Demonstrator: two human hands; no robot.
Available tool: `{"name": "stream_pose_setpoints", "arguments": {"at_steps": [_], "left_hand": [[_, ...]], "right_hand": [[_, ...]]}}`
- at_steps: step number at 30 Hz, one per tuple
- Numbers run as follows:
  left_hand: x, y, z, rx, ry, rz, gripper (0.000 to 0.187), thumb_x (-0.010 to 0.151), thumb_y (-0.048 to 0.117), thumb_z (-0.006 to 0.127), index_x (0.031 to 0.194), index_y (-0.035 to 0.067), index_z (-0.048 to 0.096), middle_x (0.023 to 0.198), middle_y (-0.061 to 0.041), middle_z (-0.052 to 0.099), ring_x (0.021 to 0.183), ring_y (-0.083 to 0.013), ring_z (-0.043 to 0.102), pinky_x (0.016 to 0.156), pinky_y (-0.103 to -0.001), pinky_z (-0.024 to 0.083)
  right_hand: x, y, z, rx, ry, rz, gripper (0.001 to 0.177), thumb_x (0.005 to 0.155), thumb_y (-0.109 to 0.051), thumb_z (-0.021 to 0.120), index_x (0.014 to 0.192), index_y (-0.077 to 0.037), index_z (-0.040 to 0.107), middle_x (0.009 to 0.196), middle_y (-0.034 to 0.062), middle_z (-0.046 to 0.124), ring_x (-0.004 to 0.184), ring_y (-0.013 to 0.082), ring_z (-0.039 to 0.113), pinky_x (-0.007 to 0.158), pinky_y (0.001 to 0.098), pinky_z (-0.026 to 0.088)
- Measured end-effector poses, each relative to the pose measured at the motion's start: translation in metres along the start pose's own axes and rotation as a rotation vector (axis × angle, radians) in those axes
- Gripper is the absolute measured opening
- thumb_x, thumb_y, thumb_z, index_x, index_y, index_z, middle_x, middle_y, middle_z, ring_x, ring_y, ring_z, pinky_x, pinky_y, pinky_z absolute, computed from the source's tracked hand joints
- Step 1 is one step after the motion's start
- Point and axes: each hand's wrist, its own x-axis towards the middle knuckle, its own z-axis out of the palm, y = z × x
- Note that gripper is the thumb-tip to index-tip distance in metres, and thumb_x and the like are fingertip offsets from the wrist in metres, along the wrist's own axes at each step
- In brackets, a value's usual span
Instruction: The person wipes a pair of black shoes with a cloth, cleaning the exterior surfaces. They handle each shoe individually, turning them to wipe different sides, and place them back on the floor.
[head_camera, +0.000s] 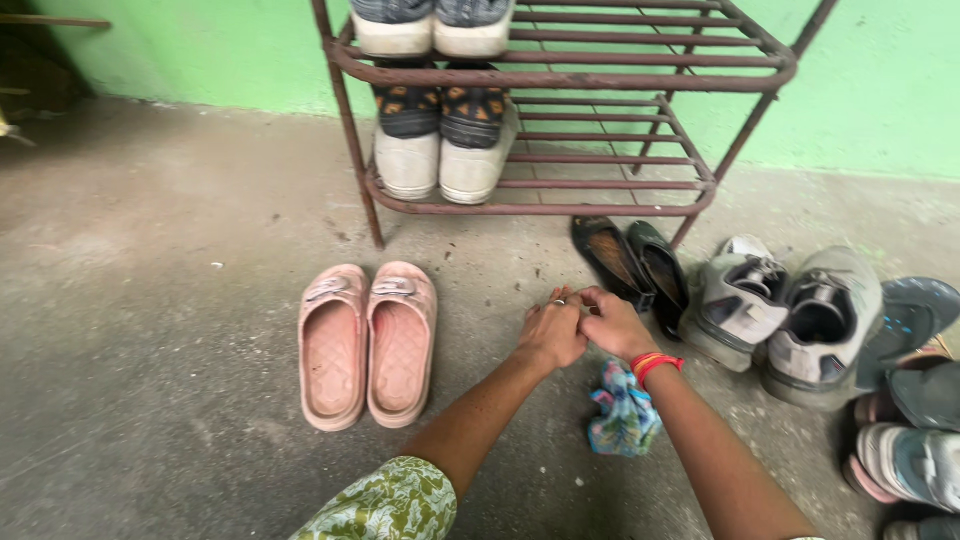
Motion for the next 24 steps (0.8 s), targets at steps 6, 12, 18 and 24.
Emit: {"name": "stream_pose_setpoints", "arguments": {"at_steps": [6, 12, 18, 24], "left_hand": [[-0.005, 0.036, -0.002, -0.018, -0.095, 0.05, 0.053, 0.082, 0.012, 0.068, 0.132, 0.0, 0.057, 0.145, -0.022, 0.054, 0.14, -0.0357, 0.049, 0.113, -0.053, 0.041], [0.008, 0.062, 0.014, 0.036, -0.094, 0.18, 0.068, 0.074, 0.004, 0.071, 0.138, -0.004, 0.05, 0.149, -0.024, 0.049, 0.143, -0.0369, 0.045, 0.112, -0.053, 0.041], [0.016, 0.066, 0.022, 0.117, -0.21, 0.122, 0.081, 0.072, 0.006, 0.076, 0.145, -0.003, 0.043, 0.158, -0.024, 0.038, 0.15, -0.0349, 0.035, 0.118, -0.053, 0.034], [0.063, 0.057, 0.032, 0.22, -0.242, 0.04, 0.082, 0.076, 0.015, 0.08, 0.148, 0.007, 0.042, 0.166, -0.016, 0.03, 0.155, -0.0296, 0.028, 0.121, -0.052, 0.031]], "right_hand": [[-0.028, 0.0, -0.021, -0.393, 0.277, 0.01, 0.044, 0.076, -0.021, 0.075, 0.119, -0.013, 0.073, 0.131, 0.0196, 0.062, 0.122, 0.0427, 0.053, 0.101, 0.0524, 0.046], [-0.028, 0.034, -0.037, -0.442, 0.286, -0.228, 0.039, 0.077, -0.019, 0.074, 0.115, -0.008, 0.073, 0.12, 0.0168, 0.069, 0.125, 0.0374, 0.056, 0.108, 0.0508, 0.044], [-0.016, 0.064, -0.029, -0.241, 0.133, -0.016, 0.051, 0.08, -0.018, 0.07, 0.129, -0.007, 0.064, 0.125, 0.0257, 0.064, 0.125, 0.0417, 0.055, 0.11, 0.0469, 0.045], [0.046, 0.111, -0.012, -0.366, 0.228, 0.078, 0.068, 0.087, -0.02, 0.064, 0.147, 0.001, 0.041, 0.14, 0.0336, 0.051, 0.135, 0.0516, 0.042, 0.114, 0.051, 0.036]]}}
